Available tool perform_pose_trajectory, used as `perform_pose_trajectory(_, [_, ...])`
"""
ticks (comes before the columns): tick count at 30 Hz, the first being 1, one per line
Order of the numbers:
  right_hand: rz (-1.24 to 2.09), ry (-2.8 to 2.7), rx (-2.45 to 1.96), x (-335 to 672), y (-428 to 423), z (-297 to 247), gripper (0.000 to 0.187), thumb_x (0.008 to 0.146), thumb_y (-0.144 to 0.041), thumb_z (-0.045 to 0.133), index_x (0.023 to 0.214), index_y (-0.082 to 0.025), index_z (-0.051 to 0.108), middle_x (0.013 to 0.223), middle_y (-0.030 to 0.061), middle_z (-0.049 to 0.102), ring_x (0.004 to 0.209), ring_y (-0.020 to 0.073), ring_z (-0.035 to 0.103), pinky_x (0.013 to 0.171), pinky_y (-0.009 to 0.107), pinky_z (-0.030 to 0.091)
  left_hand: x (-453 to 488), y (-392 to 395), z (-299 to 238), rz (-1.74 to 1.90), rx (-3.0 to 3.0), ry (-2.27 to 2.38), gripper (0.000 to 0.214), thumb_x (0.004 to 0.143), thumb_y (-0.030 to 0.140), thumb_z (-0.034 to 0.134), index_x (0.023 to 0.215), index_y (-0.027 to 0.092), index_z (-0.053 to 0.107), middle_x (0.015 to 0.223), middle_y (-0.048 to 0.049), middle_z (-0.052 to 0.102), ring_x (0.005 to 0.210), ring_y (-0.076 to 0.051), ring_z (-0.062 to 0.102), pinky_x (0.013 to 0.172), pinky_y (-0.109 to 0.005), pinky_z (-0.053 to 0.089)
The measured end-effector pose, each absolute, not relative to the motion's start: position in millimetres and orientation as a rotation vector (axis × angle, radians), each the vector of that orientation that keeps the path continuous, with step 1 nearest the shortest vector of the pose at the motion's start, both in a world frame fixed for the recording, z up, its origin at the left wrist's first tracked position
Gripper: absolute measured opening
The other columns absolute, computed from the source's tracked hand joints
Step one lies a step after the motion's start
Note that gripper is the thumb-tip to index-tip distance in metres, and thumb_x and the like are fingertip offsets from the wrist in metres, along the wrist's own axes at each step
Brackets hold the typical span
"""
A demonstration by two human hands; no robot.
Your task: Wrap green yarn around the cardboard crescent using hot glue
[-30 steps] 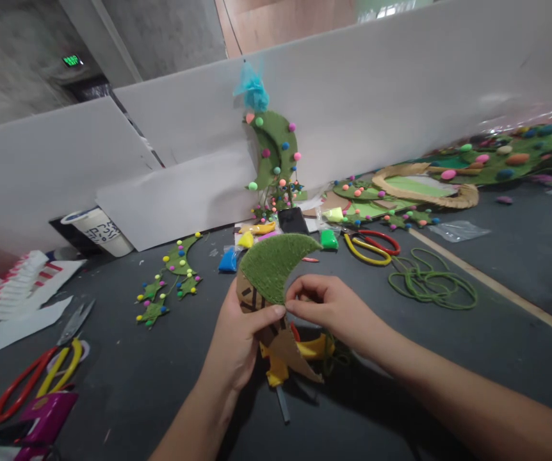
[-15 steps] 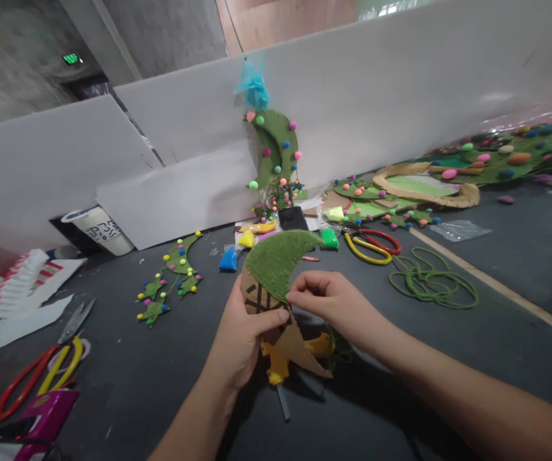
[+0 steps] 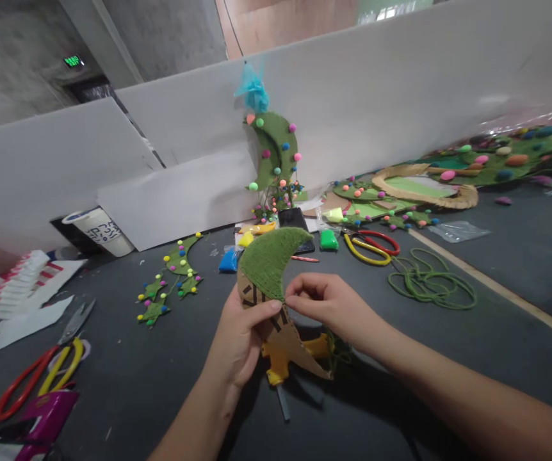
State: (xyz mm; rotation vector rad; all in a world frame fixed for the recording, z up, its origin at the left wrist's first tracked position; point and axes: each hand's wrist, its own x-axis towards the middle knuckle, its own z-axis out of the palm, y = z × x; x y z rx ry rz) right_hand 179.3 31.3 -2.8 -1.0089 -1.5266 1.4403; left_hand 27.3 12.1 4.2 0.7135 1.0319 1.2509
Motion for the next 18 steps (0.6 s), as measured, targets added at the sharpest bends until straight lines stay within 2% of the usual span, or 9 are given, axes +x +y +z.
perform_pose_trajectory(9, [1.182,-1.638,-1.012,178.1,22.6,-3.1,0.007,0.078,-0.021,0.053,0.072,-0.019,0.056,0.057,-0.0061,0.042,0.052,0.009,0.038,0.049,0.021,0.03,23.7,9.9,0.7,1.219,0.784,0.995,0.038,0.064,0.009,0.076,0.098,0.016,0.06,0.081,0.0005,0.067,0.069,-0.01,0.063,0.064,-0.019,0.051])
perform_pose_trajectory(14, [1.005,-1.692,-1.012,177.5,19.9,-1.7,0.009,0.078,-0.019,0.052,0.07,-0.019,0.055,0.056,-0.0057,0.043,0.051,0.0091,0.039,0.049,0.02,0.031,25.4,11.7,-0.2,1.272,0.867,0.936,0.052,0.067,0.009,0.075,0.112,0.02,0.053,0.099,-0.0027,0.068,0.086,-0.013,0.065,0.078,-0.024,0.051])
perform_pose_trajectory(18, [0.957,-1.695,-1.017,179.3,19.6,0.3,0.01,0.08,-0.019,0.052,0.072,-0.019,0.056,0.059,-0.0048,0.048,0.053,0.0097,0.042,0.051,0.02,0.033,26.0,12.2,-1.0,1.28,0.933,0.974,0.052,0.07,0.014,0.075,0.115,0.023,0.051,0.107,-0.0038,0.067,0.1,-0.017,0.064,0.086,-0.027,0.05])
